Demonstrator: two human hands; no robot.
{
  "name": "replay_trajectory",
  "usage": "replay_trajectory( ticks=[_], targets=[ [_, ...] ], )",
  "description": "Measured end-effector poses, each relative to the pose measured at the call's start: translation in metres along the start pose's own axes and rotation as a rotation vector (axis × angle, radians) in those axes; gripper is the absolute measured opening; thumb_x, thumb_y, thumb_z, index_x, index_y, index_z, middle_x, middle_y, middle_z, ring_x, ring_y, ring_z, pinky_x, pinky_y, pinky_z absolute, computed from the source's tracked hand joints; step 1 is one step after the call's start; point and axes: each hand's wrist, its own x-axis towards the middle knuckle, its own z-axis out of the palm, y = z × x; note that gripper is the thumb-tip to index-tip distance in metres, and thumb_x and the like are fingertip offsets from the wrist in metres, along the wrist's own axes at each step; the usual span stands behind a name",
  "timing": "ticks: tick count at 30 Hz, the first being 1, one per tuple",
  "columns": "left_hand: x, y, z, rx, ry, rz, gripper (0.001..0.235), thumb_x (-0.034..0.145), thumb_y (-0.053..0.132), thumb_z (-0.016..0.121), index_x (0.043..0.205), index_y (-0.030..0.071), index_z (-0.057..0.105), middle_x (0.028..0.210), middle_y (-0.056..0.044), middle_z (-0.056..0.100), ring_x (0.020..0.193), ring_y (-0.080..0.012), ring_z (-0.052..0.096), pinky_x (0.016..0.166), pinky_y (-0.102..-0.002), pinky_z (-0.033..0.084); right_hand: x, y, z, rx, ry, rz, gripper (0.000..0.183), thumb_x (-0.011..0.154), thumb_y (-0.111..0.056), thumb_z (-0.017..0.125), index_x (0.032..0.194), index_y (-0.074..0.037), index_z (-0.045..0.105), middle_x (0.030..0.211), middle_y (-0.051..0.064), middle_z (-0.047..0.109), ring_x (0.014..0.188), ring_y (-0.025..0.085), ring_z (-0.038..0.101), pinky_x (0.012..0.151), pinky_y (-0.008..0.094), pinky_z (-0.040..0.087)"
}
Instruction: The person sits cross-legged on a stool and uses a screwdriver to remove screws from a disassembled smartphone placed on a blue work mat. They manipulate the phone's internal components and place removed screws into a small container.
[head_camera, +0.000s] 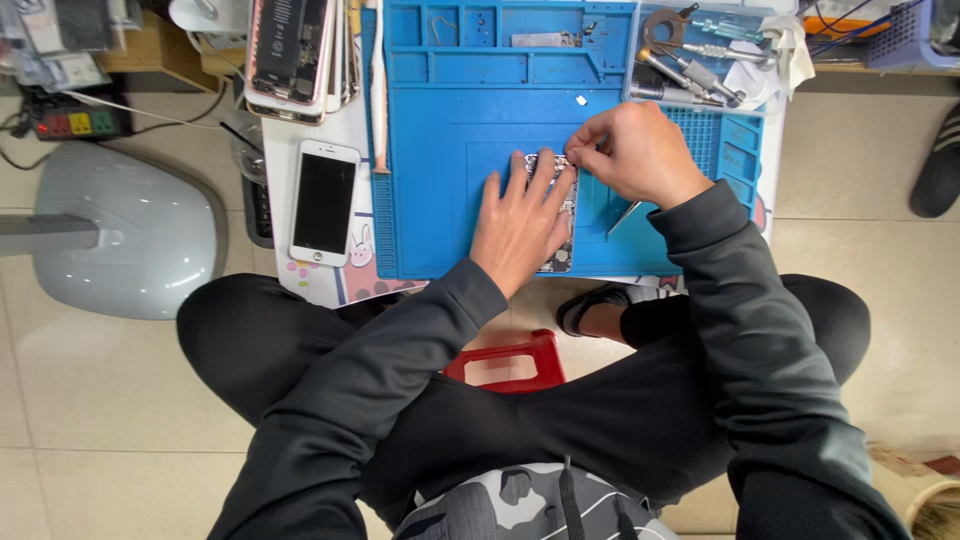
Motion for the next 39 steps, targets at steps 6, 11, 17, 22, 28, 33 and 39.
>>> replay_trajectory(
  ticks=[6,11,17,22,28,33,39],
  targets=[
    [-0.004,0.0,-0.01,0.013,0.005,0.033,0.048,0.109,0.044,0.054,0.148,0.017,0.057,0.151,-0.017,0.049,0.135,-0.0396,0.056,0.104,-0.051,0.049,-0.004,-0.015,-0.009,0.004,0.0,0.013,0.012,0.089,-0.018,0.083,0.095,-0.008,0.083,0.082,0.008,0.078,0.074,0.03,0.075,0.068,0.048,0.059],
    [-0.007,-0.005,-0.007,-0.08,0.031,0.033,0.05,0.109,0.048,0.055,0.146,0.015,0.06,0.151,-0.018,0.051,0.135,-0.0396,0.057,0.104,-0.05,0.051,-0.002,-0.008,-0.007,-0.032,0.0,0.017,0.009,0.091,-0.018,0.081,0.094,-0.01,0.084,0.081,0.005,0.078,0.075,0.029,0.075,0.069,0.049,0.06],
    [-0.002,-0.008,-0.008,-0.042,0.038,0.013,0.058,0.105,0.056,0.059,0.144,0.013,0.061,0.152,-0.012,0.054,0.135,-0.0344,0.059,0.1,-0.044,0.05,0.004,0.0,-0.005,-0.043,-0.021,0.036,0.009,0.092,-0.021,0.077,0.094,-0.018,0.085,0.078,0.0,0.078,0.074,0.021,0.073,0.064,0.045,0.056],
    [-0.003,-0.007,-0.011,-0.015,0.043,-0.004,0.058,0.104,0.057,0.061,0.144,0.014,0.064,0.153,-0.007,0.057,0.133,-0.0318,0.06,0.095,-0.042,0.05,-0.001,-0.002,-0.008,-0.062,-0.074,0.044,0.008,0.093,-0.029,0.08,0.094,-0.022,0.085,0.074,-0.009,0.077,0.075,0.013,0.073,0.064,0.04,0.054],
    [-0.003,-0.007,0.001,-0.149,0.009,-0.001,0.058,0.104,0.055,0.053,0.144,0.012,0.057,0.15,-0.013,0.051,0.134,-0.0343,0.056,0.103,-0.049,0.047,-0.004,-0.013,-0.011,-0.125,-0.055,0.017,0.012,0.087,-0.018,0.081,0.098,-0.013,0.083,0.087,0.001,0.08,0.08,0.027,0.077,0.075,0.049,0.062],
    [-0.002,-0.01,-0.008,-0.144,-0.034,0.018,0.058,0.106,0.052,0.053,0.145,0.01,0.055,0.149,-0.015,0.05,0.132,-0.0346,0.056,0.101,-0.048,0.047,-0.003,-0.011,-0.011,-0.123,-0.069,0.008,0.013,0.092,-0.019,0.078,0.102,-0.011,0.082,0.09,0.004,0.08,0.081,0.029,0.077,0.073,0.052,0.061],
    [0.001,-0.012,-0.008,-0.139,-0.026,0.021,0.061,0.103,0.053,0.058,0.147,0.01,0.053,0.15,-0.014,0.049,0.134,-0.0345,0.054,0.102,-0.048,0.045,0.003,-0.007,-0.006,-0.21,-0.04,0.03,0.014,0.094,-0.028,0.074,0.097,-0.016,0.081,0.087,0.003,0.079,0.081,0.035,0.076,0.07,0.056,0.061]
  ],
)
